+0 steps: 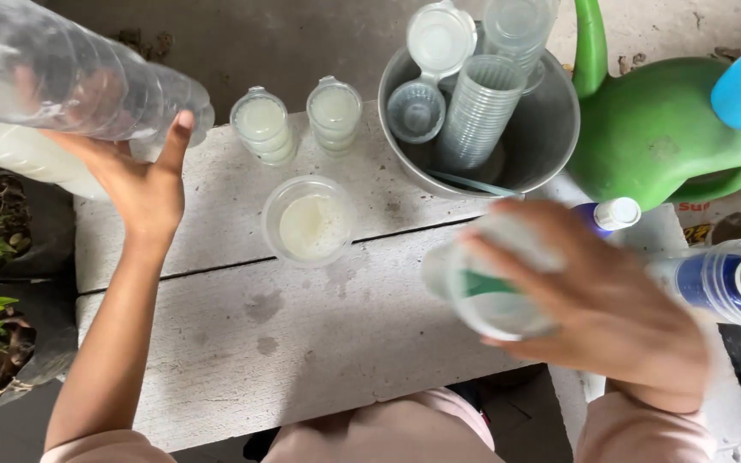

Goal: Preparing a liquid fertilizer mixture by pouring base liquid from large bottles into cups, adding a blue additive with a spoon, and stirring.

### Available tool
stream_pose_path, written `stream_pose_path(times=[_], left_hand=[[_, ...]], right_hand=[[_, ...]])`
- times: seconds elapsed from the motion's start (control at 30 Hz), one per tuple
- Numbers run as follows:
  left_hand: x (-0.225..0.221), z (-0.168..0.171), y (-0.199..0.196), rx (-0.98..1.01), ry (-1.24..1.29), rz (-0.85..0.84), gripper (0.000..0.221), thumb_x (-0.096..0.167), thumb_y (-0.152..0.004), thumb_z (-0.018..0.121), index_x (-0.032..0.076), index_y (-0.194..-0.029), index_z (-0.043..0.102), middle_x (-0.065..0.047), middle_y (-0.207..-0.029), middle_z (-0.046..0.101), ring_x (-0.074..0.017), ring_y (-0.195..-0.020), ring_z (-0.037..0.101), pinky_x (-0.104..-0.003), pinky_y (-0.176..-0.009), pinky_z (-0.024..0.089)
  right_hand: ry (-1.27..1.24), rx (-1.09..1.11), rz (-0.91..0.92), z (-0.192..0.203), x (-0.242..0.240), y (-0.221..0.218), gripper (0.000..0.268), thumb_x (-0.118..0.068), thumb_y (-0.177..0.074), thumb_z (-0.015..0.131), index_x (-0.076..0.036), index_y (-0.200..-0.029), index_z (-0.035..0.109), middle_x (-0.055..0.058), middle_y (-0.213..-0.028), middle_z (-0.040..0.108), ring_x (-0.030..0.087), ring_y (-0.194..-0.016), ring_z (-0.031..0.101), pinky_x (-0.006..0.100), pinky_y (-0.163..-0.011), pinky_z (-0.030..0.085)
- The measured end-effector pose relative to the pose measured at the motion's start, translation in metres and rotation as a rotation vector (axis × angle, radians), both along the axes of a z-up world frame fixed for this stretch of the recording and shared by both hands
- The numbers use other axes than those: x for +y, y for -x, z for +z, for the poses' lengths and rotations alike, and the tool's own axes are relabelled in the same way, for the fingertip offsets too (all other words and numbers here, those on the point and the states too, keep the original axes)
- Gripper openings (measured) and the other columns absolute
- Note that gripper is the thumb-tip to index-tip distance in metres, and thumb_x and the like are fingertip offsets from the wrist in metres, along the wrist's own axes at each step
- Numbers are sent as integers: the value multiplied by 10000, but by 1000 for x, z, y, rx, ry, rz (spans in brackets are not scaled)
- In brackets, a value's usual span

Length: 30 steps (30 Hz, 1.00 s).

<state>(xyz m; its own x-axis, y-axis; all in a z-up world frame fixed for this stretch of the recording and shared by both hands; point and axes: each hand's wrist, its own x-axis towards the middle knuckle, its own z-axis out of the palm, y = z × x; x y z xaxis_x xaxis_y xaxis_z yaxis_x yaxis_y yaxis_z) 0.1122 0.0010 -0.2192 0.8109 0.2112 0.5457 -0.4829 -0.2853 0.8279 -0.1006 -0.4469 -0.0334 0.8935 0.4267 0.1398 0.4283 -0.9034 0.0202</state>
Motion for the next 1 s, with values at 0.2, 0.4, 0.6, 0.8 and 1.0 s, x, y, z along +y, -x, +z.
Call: stream_pose_path(times=[0.2,0.4,0.6,0.8,1.0], left_hand=[[-82,92,17,-192,-21,-294,1215,-136,-1181,982,456,-1703,58,50,-1851,60,-353,-1831,226,-628,-1593,434],[-172,148,38,-159,-133,-494,1032,25,-1011,946,185,-1565,90,-203,-1546,512,-349,-1471,580,-438,-1325,469],[-248,180,41,-120,-328,-687,830,338,-933,885,45,-1432,290,-156,-1416,503,-289,-1340,602,-386,-1197,483],[-324,157,11,-248,-421,-915,1058,392,-1033,960,149,-1563,77,-224,-1572,547,-408,-1467,634,-428,-1158,601],[-324,144,-18,-347,-931,-684,1195,608,-758,1065,-45,-1462,354,-230,-1399,433,-419,-1340,455,-567,-1114,461]], right_hand=[[36,338,300,-70,35,-26,1353,-469,-572,1049,-208,-1619,233,245,-1530,216,474,-1292,417,528,-843,606],[93,93,337,-66,15,-20,1523,-952,-510,887,-243,-1655,177,227,-1542,250,464,-1384,342,608,-1066,370],[-709,-56,-68,26,-8,-13,1041,-492,-675,780,49,-1485,416,233,-1465,540,366,-1391,561,426,-945,595],[-1184,-420,23,-24,-76,-68,1157,211,-1020,954,-279,-1761,214,12,-1902,248,289,-1887,270,636,-1669,392],[-1110,-397,-292,-54,-104,-105,1288,-235,-1125,1152,-228,-1799,55,115,-1418,595,164,-1116,470,320,-863,464]])
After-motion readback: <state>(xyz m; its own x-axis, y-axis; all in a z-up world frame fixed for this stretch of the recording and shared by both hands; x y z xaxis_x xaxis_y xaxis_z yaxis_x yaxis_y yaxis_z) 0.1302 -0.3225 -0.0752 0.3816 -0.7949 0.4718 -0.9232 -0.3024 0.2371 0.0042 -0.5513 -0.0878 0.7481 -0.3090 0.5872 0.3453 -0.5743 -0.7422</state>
